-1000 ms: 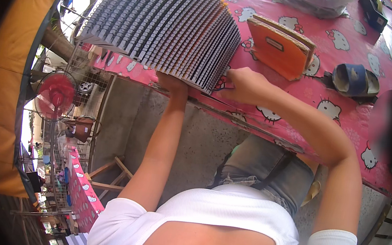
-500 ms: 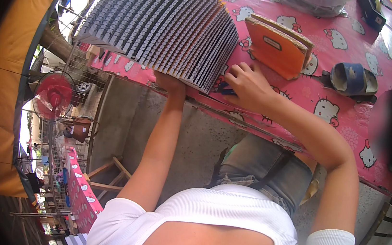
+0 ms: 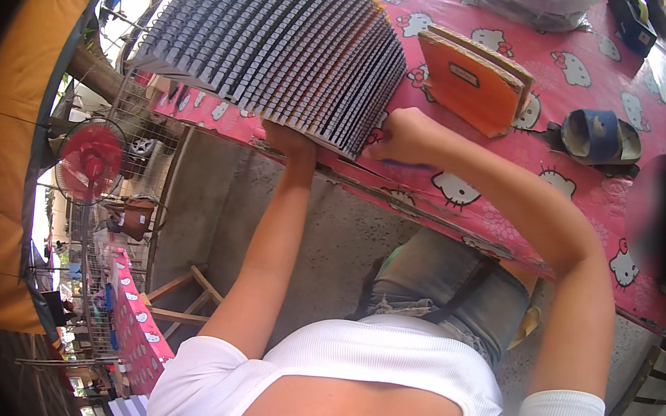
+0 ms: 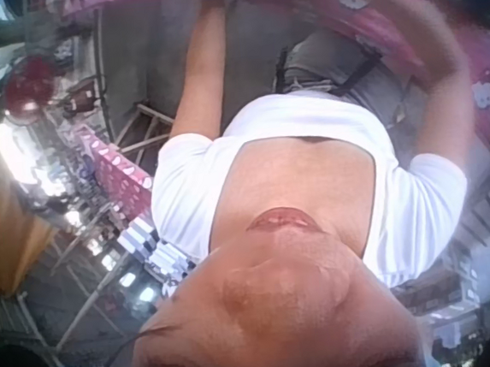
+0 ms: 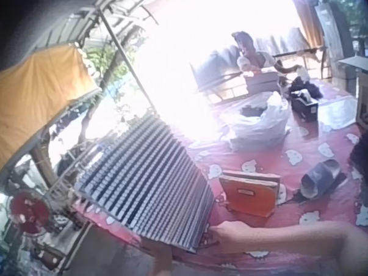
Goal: The person aligns the spiral coils of several notebooks and uses blue-handled pliers to cut the excess wire from the ends of the spirals.
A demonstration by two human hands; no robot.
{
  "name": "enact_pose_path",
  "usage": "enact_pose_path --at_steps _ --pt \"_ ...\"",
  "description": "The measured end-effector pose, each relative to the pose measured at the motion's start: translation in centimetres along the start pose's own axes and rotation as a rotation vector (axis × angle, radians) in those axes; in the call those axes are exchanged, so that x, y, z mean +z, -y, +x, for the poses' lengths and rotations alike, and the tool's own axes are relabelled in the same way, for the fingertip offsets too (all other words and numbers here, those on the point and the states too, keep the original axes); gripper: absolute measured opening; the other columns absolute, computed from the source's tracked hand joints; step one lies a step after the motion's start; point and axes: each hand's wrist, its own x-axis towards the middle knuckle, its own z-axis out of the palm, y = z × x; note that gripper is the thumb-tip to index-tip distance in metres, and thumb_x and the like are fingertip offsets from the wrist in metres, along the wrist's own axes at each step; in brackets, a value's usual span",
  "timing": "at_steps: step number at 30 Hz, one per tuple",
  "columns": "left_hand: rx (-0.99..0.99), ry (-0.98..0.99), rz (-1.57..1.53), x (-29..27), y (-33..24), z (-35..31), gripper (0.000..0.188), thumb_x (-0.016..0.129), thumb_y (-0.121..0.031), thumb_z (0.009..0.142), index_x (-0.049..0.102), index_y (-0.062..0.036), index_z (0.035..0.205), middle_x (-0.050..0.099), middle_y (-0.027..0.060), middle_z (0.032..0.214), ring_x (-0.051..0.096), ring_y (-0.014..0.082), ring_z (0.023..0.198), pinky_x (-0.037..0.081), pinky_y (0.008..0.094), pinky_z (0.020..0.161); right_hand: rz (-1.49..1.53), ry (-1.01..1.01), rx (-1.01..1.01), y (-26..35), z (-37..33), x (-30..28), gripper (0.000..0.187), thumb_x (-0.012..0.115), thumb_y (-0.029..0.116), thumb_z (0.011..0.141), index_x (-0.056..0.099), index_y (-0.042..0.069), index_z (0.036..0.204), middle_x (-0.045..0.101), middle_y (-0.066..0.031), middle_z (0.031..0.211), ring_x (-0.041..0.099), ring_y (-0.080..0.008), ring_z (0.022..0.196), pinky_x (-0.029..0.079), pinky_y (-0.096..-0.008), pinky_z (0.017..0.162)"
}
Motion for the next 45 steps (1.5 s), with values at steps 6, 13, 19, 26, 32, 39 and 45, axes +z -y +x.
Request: enact_pose_path --at_steps 6,13,19,26,32,39,45 --pt "0.221 -0.069 0.227 -0.5 1.0 0.3 0.028 0.049 -0.019 0.091 0.058 0.0062 0.098 0.063 0.0157 0.095 0.063 0.0226 0.081 0.051 0.0356 0.071 -0.746 -0.645 -0.759 -3.8 0.5 2.9 0.047 0.073 0.036 0.071 0.057 0.005 0.102 0.053 -0.0131 0.096 0.052 -0.0306 0.096 0.044 -0.0414 0.081" --pt "-0.094 -0.129 -0.24 0.6 0.5 0.0 0.025 0.049 -0.018 0.091 0.057 0.0057 0.091 0.065 0.0159 0.086 0.064 0.0242 0.074 0.053 0.035 0.063 -0.599 -0.595 -0.707 -3.3 1.2 3.3 0.039 0.072 0.034 0.071 0.06 0.004 0.092 0.06 -0.0126 0.089 0.059 -0.0297 0.088 0.048 -0.0432 0.077" --pt "0.065 -0.081 -0.144 0.7 1.8 0.1 0.024 0.051 -0.017 0.089 0.057 0.0061 0.092 0.064 0.017 0.089 0.063 0.0251 0.076 0.051 0.0362 0.067 0.06 0.012 0.013 -0.1 1.2 -0.4 0.043 0.067 0.038 0.078 0.064 -0.004 0.071 0.064 -0.0167 0.066 0.062 -0.0356 0.061 0.051 -0.0421 0.062" --pt "0.016 -0.117 -0.132 0.3 2.6 0.4 0.025 0.05 -0.017 0.089 0.056 0.0067 0.094 0.064 0.0189 0.089 0.063 0.0286 0.077 0.05 0.0386 0.069 -0.771 -0.508 -0.6 -1.9 -0.4 2.5 0.048 0.07 0.038 0.074 0.059 0.001 0.103 0.058 -0.0142 0.096 0.056 -0.0311 0.092 0.044 -0.0425 0.08" --pt "-0.024 -0.104 -0.266 0.7 2.7 0.4 0.024 0.048 -0.017 0.09 0.055 0.0059 0.091 0.064 0.0196 0.09 0.064 0.0275 0.076 0.051 0.0373 0.064 -0.775 -0.654 -0.646 -3.5 1.3 3.8 0.048 0.072 0.037 0.071 0.058 0.003 0.102 0.055 -0.013 0.098 0.052 -0.03 0.098 0.041 -0.0412 0.085" --pt "-0.183 -0.128 -0.407 1.2 1.7 0.2 0.025 0.048 -0.018 0.091 0.056 0.0056 0.09 0.064 0.0184 0.088 0.063 0.0258 0.071 0.051 0.0364 0.061 -0.586 -0.24 -0.349 -1.1 0.9 1.6 0.048 0.072 0.04 0.071 0.059 0.009 0.104 0.055 -0.0109 0.098 0.052 -0.0282 0.098 0.041 -0.0429 0.084" --pt "-0.03 -0.131 -0.277 0.0 1.9 0.0 0.028 0.047 -0.019 0.091 0.058 0.006 0.085 0.063 0.0169 0.085 0.061 0.0262 0.072 0.05 0.0373 0.065 -0.742 -0.562 -0.579 -2.9 0.2 3.4 0.045 0.072 0.041 0.071 0.061 0.008 0.101 0.058 -0.0112 0.095 0.055 -0.0277 0.097 0.041 -0.0447 0.086"
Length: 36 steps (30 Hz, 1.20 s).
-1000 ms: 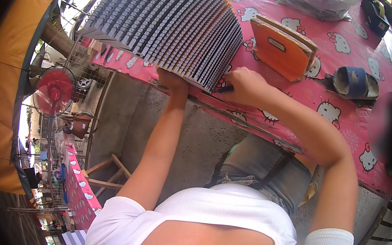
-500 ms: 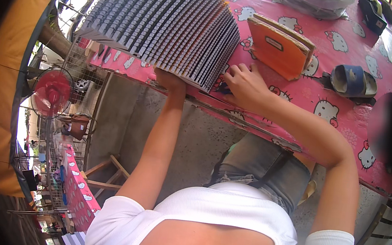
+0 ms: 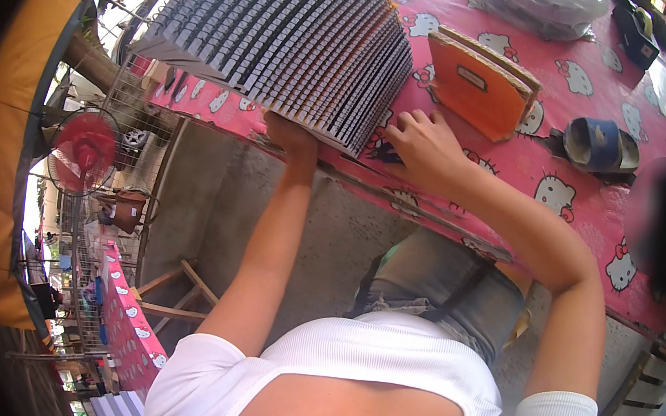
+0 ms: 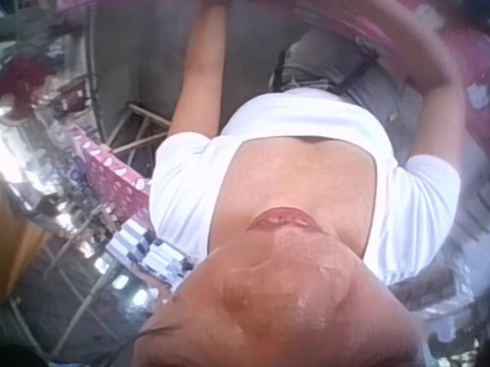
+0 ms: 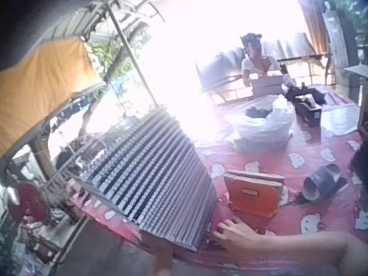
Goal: The person aligns the spiral coils of several notebooks and uses blue-handled pliers to cut the excess wire from the ends of the spirals.
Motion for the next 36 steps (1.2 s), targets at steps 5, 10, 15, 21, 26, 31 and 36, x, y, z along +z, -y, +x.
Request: enact_pose_path --at_steps 5,10,15,21,26,31,36 --pt "-0.126 0.155 0.384 0.8 -3.0 -0.9 0.036 0.036 -0.024 0.095 0.054 0.0046 0.107 0.06 0.0142 0.104 0.061 0.0206 0.089 0.052 0.0329 0.079 0.158 0.094 0.083 -0.4 0.7 0.4 0.045 0.071 0.039 0.073 0.062 0.004 0.099 0.059 -0.0113 0.087 0.06 -0.0291 0.08 0.049 -0.0425 0.069" --pt "-0.108 0.095 0.207 1.6 -4.0 -0.9 0.035 0.037 -0.023 0.095 0.053 0.0052 0.108 0.06 0.0153 0.104 0.06 0.0213 0.09 0.051 0.0335 0.079 0.61 0.623 0.541 -1.5 4.8 -3.5 0.046 0.067 0.043 0.077 0.066 -0.003 0.072 0.057 -0.0118 0.056 0.058 -0.0224 0.047 0.049 -0.0344 0.047" --pt "-0.206 0.124 0.252 -0.7 -1.9 0.6 0.036 0.037 -0.022 0.095 0.05 0.0067 0.112 0.061 0.0178 0.105 0.061 0.0227 0.092 0.051 0.0344 0.08 0.202 0.49 0.323 1.2 3.4 -2.4 0.045 0.063 0.044 0.081 0.062 0.0 0.085 0.061 -0.0146 0.07 0.061 -0.0274 0.059 0.051 -0.0384 0.055" --pt "-0.06 0.144 0.658 0.9 -4.1 -1.0 0.042 0.033 -0.026 0.095 0.053 0.0076 0.109 0.061 0.0249 0.104 0.06 0.0344 0.093 0.046 0.046 0.081 -0.236 0.379 0.537 0.4 -4.8 -3.7 0.055 0.055 0.038 0.089 0.045 -0.003 0.124 0.041 -0.0268 0.133 0.044 -0.0373 0.123 0.038 -0.0435 0.099" --pt "-0.266 -0.07 0.265 0.5 -4.7 -0.8 0.046 0.029 -0.031 0.1 0.055 0.0066 0.093 0.062 0.0249 0.092 0.059 0.0367 0.081 0.044 0.0451 0.071 1.051 -0.092 0.62 0.7 0.0 -0.4 0.077 0.046 0.057 0.089 0.028 0.002 0.141 0.04 -0.0172 0.136 0.043 -0.0276 0.116 0.035 -0.0405 0.097" --pt "-0.241 -0.007 0.096 1.7 -5.6 -0.9 0.058 0.026 -0.041 0.1 0.058 0.0074 0.099 0.064 0.0168 0.092 0.057 0.0263 0.081 0.044 0.0372 0.076 1.76 -0.301 0.953 1.1 7.4 5.0 0.085 0.031 0.074 0.084 0.031 0.012 0.141 0.051 -0.0067 0.132 0.052 -0.0214 0.099 0.039 -0.035 0.083" --pt "-0.594 0.034 -0.254 -0.1 -3.5 0.1 0.042 0.032 -0.031 0.096 0.053 0.001 0.113 0.059 0.0116 0.109 0.057 0.0212 0.097 0.044 0.0319 0.087 1.805 -0.169 0.929 2.6 8.1 3.4 0.087 0.033 0.075 0.083 0.019 0.013 0.143 0.035 -0.0073 0.143 0.04 -0.0255 0.123 0.032 -0.0398 0.095"
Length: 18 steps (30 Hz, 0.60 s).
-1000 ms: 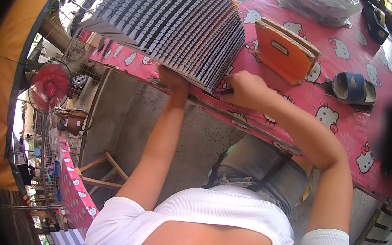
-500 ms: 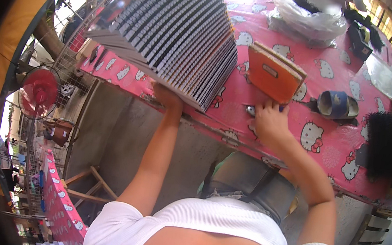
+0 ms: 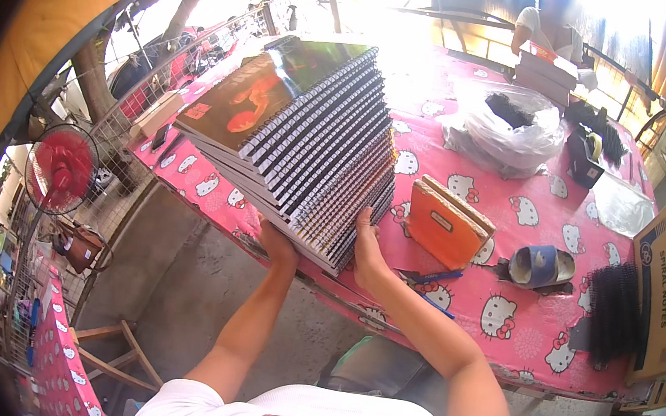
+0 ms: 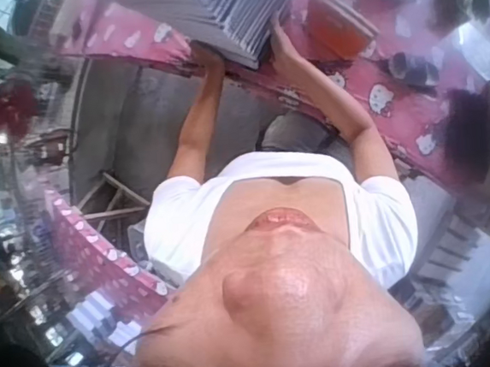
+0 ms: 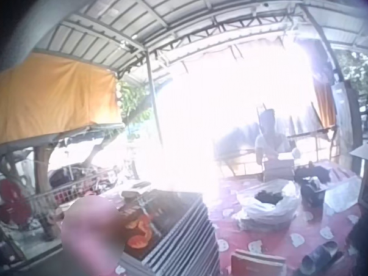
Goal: The person aligns the spiral coils of several notebooks and uses blue-handled pliers to cut the excess wire from the ends of the spirals.
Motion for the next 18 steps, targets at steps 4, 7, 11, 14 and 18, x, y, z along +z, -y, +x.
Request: enact_pose_path --at_steps 4,7,11,14,18 --pt "0.055 -0.063 -0.049 -0.7 2.3 0.3 0.044 0.032 -0.029 0.096 0.054 0.0059 0.11 0.059 0.0127 0.105 0.055 0.0207 0.093 0.042 0.0322 0.086 0.073 0.008 -0.018 1.3 0.6 0.1 0.075 0.03 0.068 0.089 0.04 0.011 0.137 0.048 -0.0057 0.136 0.05 -0.0235 0.117 0.036 -0.0392 0.097" --pt "0.042 -0.047 -0.088 1.4 1.3 -3.5 0.048 0.032 -0.031 0.096 0.054 0.01 0.109 0.059 0.0153 0.104 0.053 0.0208 0.092 0.041 0.0332 0.086 0.175 0.161 -0.068 3.1 3.4 -2.8 0.068 0.035 0.06 0.092 0.044 0.007 0.133 0.052 -0.0099 0.131 0.05 -0.0256 0.117 0.036 -0.0423 0.101" --pt "0.092 -0.097 0.039 1.7 0.5 -6.7 0.038 0.033 -0.028 0.096 0.05 0.0041 0.108 0.053 0.0126 0.103 0.049 0.0185 0.093 0.039 0.0339 0.086 0.109 0.081 0.057 6.9 4.9 -1.8 0.052 0.043 0.046 0.091 0.055 0.006 0.122 0.055 -0.0132 0.126 0.052 -0.0257 0.113 0.041 -0.0428 0.097" --pt "0.08 -0.06 -0.149 4.7 0.9 -9.6 0.033 0.036 -0.026 0.096 0.049 -0.0002 0.112 0.053 0.0092 0.1 0.049 0.0172 0.094 0.038 0.034 0.087 0.032 0.206 0.016 8.0 8.1 -5.7 0.059 0.037 0.056 0.093 0.057 0.005 0.114 0.063 -0.0103 0.106 0.06 -0.0235 0.095 0.047 -0.0379 0.082" --pt "-0.129 -0.078 -0.131 4.5 -0.7 -10.9 0.027 0.043 -0.022 0.095 0.048 -0.003 0.114 0.053 0.0069 0.102 0.049 0.016 0.097 0.037 0.0323 0.09 -0.173 0.042 -0.131 7.9 7.0 -6.2 0.065 0.035 0.059 0.093 0.055 0.003 0.12 0.061 -0.0113 0.114 0.056 -0.0235 0.105 0.044 -0.0369 0.09"
